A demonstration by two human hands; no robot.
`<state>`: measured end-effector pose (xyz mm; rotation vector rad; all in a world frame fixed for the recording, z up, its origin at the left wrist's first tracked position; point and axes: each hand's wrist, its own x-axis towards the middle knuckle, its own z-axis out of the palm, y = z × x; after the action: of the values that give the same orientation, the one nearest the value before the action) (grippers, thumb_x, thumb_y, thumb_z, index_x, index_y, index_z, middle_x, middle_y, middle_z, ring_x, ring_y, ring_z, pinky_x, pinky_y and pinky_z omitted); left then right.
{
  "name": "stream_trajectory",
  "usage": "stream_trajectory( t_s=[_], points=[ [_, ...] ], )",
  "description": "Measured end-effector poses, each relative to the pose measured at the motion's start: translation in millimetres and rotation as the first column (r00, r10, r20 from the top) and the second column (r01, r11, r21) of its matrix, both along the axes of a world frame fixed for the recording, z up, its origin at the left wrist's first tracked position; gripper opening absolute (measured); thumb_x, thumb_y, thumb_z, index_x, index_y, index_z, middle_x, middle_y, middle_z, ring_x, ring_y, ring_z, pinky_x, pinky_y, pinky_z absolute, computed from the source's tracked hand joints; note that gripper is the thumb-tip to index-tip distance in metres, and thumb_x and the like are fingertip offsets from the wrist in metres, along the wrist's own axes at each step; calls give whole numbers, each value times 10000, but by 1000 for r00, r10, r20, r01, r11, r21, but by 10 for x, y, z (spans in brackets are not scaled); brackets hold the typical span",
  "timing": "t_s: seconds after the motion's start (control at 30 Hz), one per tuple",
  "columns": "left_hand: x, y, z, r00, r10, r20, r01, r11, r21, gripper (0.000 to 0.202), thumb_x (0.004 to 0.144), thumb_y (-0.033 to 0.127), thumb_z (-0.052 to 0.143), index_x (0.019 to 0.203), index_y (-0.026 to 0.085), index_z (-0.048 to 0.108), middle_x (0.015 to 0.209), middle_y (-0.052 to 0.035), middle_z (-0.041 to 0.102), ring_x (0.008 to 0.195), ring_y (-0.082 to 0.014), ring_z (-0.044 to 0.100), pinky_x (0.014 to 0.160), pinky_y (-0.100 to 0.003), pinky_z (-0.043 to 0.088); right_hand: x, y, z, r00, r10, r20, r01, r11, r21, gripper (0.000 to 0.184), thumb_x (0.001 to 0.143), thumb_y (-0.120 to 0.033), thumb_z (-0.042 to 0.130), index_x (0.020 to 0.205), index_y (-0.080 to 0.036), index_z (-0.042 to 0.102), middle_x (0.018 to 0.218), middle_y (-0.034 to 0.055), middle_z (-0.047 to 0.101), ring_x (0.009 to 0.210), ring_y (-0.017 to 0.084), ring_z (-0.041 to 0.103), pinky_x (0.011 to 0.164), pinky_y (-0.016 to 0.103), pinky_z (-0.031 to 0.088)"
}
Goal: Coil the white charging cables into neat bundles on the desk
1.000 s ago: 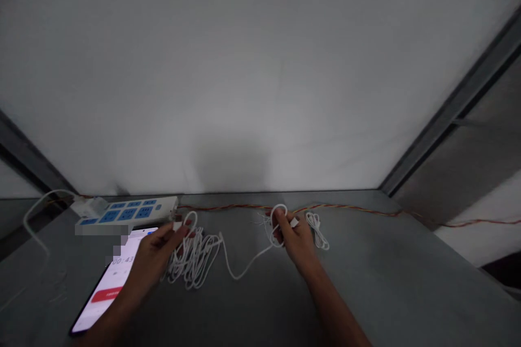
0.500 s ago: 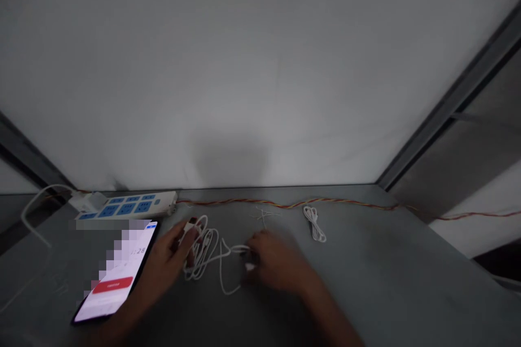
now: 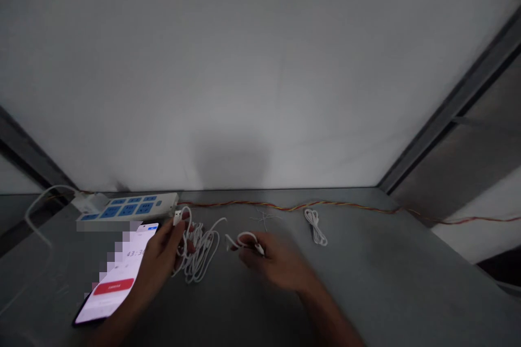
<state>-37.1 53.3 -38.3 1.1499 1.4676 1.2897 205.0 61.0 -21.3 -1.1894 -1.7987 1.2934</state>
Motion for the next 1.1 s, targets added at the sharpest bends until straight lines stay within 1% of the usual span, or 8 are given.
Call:
stream_trajectory(
  t_s=[0.17,0.27,0.4,0.5,0.67,0.9,1.0,1.1],
  points=[
    [34,-5,-19,993,-113,29,114,993,-10,492,834,631,564,1029,182,620,548,27,598,408,-106,487,370,-176,337,-124,76,-89,955,-257,-147,252,966,-51,221,694,-361,722,673,-208,565,590,-60,492,575,131,471,566,249,367],
    [63,-22,-59,979,-199,49,200,980,-21,479,817,608,596,1034,183,638,553,14,619,402,-115,506,361,-179,333,-179,84,-89,926,-282,-251,275,959,-62,220,693,-372,734,747,-205,603,731,-17,602,717,168,555,671,277,428],
    [87,-46,-58,976,-212,56,215,976,-36,455,766,556,676,1039,193,657,580,9,646,408,-124,530,363,-184,337,-200,69,-83,896,-308,-321,312,949,-41,284,754,-376,696,630,-213,500,637,-42,527,678,155,537,691,280,442],
    [91,-61,-23,975,-210,67,212,977,-32,412,753,496,712,1032,196,672,596,2,660,492,-151,592,408,-191,372,-194,72,-124,867,-364,-341,365,929,-64,199,768,-389,683,810,-218,590,646,-50,518,645,152,522,667,283,461],
    [84,-55,-25,967,-238,87,242,969,-39,417,739,487,721,1032,192,685,598,-3,668,451,-145,569,393,-200,357,-188,96,-238,824,-411,-391,334,908,-253,361,761,-482,701,981,-198,667,729,-9,582,660,167,581,655,322,526],
    [34,11,0,997,-31,69,26,996,83,402,770,521,682,1012,203,635,760,-11,709,455,-112,549,365,-194,389,-94,147,-182,890,-376,-259,323,919,-225,411,785,-591,641,718,-185,619,696,14,644,656,169,614,566,273,536],
    [-9,39,4,991,92,100,-105,986,126,387,791,541,662,994,216,612,734,11,698,478,-117,580,366,-183,396,-21,197,-158,903,-401,-153,368,907,-206,489,798,-655,577,650,-190,550,539,-25,559,470,118,514,410,211,438],
    [-47,67,-19,977,175,124,-190,975,117,380,802,552,653,968,215,598,682,28,672,460,-118,583,376,-187,405,41,219,-117,876,-437,-204,366,878,-309,505,766,-704,580,718,-205,516,508,-82,469,372,72,375,319,170,290]
  ],
)
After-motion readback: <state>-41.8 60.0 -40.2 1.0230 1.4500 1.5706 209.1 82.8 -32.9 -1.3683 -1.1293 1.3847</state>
